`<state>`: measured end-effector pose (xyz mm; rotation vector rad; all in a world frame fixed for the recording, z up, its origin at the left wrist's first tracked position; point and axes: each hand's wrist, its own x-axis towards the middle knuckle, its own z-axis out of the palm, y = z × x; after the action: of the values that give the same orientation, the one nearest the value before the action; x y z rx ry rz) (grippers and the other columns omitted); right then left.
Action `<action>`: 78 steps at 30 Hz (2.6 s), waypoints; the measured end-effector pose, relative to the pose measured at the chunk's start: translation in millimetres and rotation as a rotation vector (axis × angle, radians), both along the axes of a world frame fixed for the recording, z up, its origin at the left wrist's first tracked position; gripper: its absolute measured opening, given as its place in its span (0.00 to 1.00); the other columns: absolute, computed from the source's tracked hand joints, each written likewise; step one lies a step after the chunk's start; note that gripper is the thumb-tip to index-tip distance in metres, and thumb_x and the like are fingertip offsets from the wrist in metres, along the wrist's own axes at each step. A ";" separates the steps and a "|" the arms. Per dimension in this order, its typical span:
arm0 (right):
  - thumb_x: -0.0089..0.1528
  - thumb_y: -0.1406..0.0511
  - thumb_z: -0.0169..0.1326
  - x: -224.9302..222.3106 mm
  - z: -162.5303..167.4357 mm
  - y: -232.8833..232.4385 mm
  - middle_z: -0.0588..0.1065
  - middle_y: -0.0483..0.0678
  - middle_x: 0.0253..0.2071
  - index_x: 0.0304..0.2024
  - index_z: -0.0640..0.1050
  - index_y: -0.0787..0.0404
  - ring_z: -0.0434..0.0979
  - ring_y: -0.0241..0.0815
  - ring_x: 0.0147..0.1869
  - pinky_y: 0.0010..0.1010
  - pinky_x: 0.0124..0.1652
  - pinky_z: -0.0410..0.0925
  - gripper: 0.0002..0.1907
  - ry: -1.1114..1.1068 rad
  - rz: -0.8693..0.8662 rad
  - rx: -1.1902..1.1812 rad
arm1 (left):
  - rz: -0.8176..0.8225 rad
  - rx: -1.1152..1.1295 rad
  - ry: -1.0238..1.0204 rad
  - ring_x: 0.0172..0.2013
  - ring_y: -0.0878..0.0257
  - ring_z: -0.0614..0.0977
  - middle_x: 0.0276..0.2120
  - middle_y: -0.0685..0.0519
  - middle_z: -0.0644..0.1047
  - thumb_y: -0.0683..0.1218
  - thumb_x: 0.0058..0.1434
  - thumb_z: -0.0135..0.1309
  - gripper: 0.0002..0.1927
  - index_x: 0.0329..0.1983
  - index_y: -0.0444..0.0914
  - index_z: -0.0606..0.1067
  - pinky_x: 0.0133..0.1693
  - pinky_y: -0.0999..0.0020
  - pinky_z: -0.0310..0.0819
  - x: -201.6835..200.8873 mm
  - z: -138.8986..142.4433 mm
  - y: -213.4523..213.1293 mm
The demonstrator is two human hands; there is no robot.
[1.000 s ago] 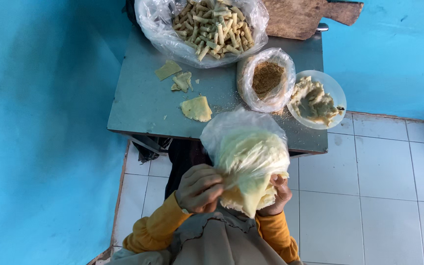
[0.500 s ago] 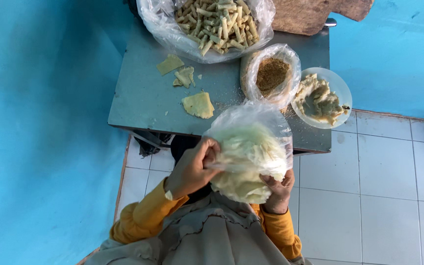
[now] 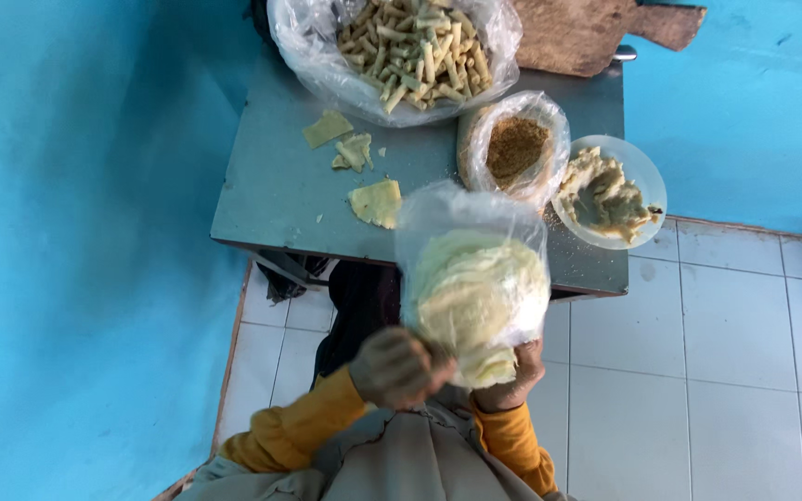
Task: The person sits at a small metal table and tears pieces from flat dough sheets, then rolls and shapes each piece by hand into thin stick shapes. The shaped dough sticks are placed into a plastic bag with other finished sticks, and the person reaches into the bag of dough sheets to get more material.
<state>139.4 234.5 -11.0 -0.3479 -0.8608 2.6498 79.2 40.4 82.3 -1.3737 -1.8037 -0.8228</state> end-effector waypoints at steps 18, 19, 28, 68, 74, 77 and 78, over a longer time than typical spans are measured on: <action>0.69 0.54 0.37 -21.1 2.1 -6.0 0.67 0.64 0.69 0.73 0.62 0.71 0.70 0.59 0.68 0.51 0.63 0.69 0.36 0.125 -0.100 0.193 | 0.295 0.325 -0.192 0.38 0.54 0.78 0.48 0.43 0.73 0.42 0.62 0.63 0.17 0.49 0.34 0.70 0.40 0.58 0.77 -5.4 -103.2 -3.6; 0.69 0.55 0.37 -25.1 0.5 -3.6 0.67 0.64 0.69 0.73 0.61 0.71 0.70 0.59 0.68 0.50 0.62 0.70 0.35 0.156 -0.115 0.165 | 0.198 0.323 -0.217 0.39 0.54 0.79 0.47 0.44 0.74 0.42 0.63 0.62 0.15 0.48 0.35 0.71 0.40 0.59 0.78 6.3 -104.7 2.3; 0.68 0.57 0.40 -15.4 12.6 4.4 0.67 0.60 0.67 0.72 0.61 0.66 0.71 0.55 0.67 0.47 0.59 0.71 0.32 0.287 0.242 0.006 | -0.324 0.099 -0.265 0.35 0.58 0.79 0.40 0.56 0.73 0.43 0.59 0.60 0.14 0.47 0.38 0.74 0.42 0.43 0.76 42.6 -23.3 90.8; 0.68 0.73 0.55 -171.4 58.1 -66.1 0.78 0.52 0.44 0.55 0.78 0.62 0.80 0.40 0.42 0.28 0.42 0.73 0.13 0.037 0.355 1.386 | 1.113 0.013 -0.798 0.45 0.48 0.80 0.38 0.47 0.80 0.58 0.74 0.49 0.17 0.45 0.42 0.79 0.50 0.51 0.74 -116.5 -47.8 -141.3; 0.55 0.82 0.46 -259.0 105.6 -135.4 0.66 0.62 0.72 0.72 0.63 0.60 0.63 0.64 0.76 0.47 0.75 0.54 0.41 0.757 0.228 1.492 | 1.030 0.023 -0.329 0.68 0.32 0.63 0.69 0.33 0.64 0.52 0.68 0.52 0.32 0.71 0.31 0.63 0.66 0.31 0.37 -159.1 -41.6 -96.5; 0.58 0.76 0.52 -292.8 110.3 -160.8 0.74 0.55 0.63 0.71 0.65 0.54 0.71 0.55 0.69 0.57 0.73 0.45 0.38 0.816 0.272 1.763 | 0.814 -0.081 -0.453 0.69 0.46 0.70 0.69 0.39 0.67 0.43 0.63 0.52 0.28 0.68 0.38 0.68 0.64 0.22 0.20 -160.4 -37.9 -96.7; 0.61 0.73 0.56 -298.5 108.1 -162.0 0.77 0.52 0.59 0.70 0.66 0.51 0.76 0.50 0.64 0.61 0.71 0.43 0.35 0.810 0.264 1.875 | 0.806 -0.151 -0.539 0.68 0.51 0.72 0.66 0.46 0.70 0.44 0.65 0.52 0.25 0.66 0.43 0.70 0.68 0.22 0.22 -156.5 -35.8 -103.6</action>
<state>-159.1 72.5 97.1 1.1688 -2.3715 0.8554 -77.3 -63.2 46.4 -0.3944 -2.5943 -0.6372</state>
